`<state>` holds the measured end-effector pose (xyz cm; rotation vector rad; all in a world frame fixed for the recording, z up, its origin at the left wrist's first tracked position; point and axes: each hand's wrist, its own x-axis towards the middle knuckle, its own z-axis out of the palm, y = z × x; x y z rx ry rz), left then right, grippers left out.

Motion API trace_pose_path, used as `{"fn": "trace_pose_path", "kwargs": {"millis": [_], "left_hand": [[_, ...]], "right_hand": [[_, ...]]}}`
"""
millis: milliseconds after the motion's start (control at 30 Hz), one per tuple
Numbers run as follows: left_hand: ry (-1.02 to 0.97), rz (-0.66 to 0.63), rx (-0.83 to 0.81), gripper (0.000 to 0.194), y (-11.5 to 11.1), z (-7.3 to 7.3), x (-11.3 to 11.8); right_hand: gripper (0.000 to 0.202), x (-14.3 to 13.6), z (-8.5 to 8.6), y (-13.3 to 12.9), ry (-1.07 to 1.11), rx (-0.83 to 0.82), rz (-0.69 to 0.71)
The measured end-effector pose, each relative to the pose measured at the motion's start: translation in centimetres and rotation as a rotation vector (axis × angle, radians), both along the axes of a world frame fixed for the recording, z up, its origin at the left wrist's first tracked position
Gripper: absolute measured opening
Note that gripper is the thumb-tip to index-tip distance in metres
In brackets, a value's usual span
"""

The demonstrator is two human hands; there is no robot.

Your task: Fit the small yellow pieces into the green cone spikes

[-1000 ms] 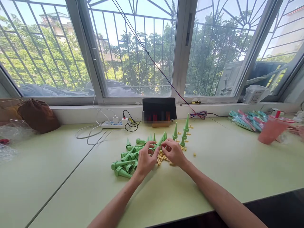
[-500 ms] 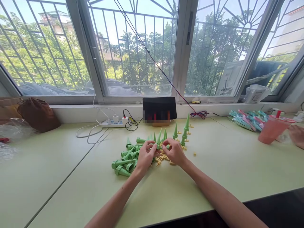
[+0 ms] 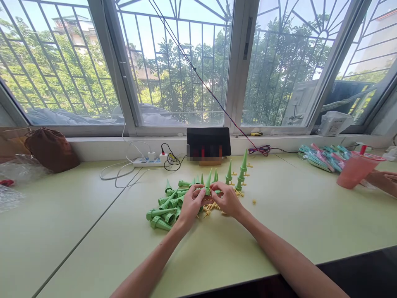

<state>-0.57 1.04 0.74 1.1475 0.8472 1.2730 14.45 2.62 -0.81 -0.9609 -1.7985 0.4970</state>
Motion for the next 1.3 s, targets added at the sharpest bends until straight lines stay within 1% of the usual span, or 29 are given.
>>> {"fn": "trace_pose_path", "kwargs": {"millis": [300,500,633,800,933,1100,1300], "left_hand": [[-0.002,0.002,0.012,0.04,-0.16,0.13,0.04],[0.025,0.04,0.015,0.039,-0.05,0.1,-0.12],[0.038,0.069,0.021,0.041,-0.09,0.18,-0.12],[0.036,0.059,0.027,0.04,-0.09,0.19,-0.08],[0.036,0.058,0.027,0.04,0.03,0.03,-0.15],[0.027,0.059,0.022,0.041,0.15,-0.17,-0.21],[0.048,0.068,0.021,0.04,0.18,-0.33,-0.14]], "right_hand": [[0.008,0.06,0.05,0.03,0.02,0.01,0.05],[0.012,0.12,0.19,0.01,0.066,0.045,0.085],[0.015,0.16,0.38,-0.04,0.129,0.011,0.081],[0.024,0.14,0.41,0.06,0.175,-0.013,0.052],[0.026,0.23,0.26,0.1,0.185,-0.06,0.031],[0.029,0.24,0.24,0.03,0.257,-0.128,0.066],[0.029,0.01,0.32,0.05,0.333,-0.141,0.083]]}}
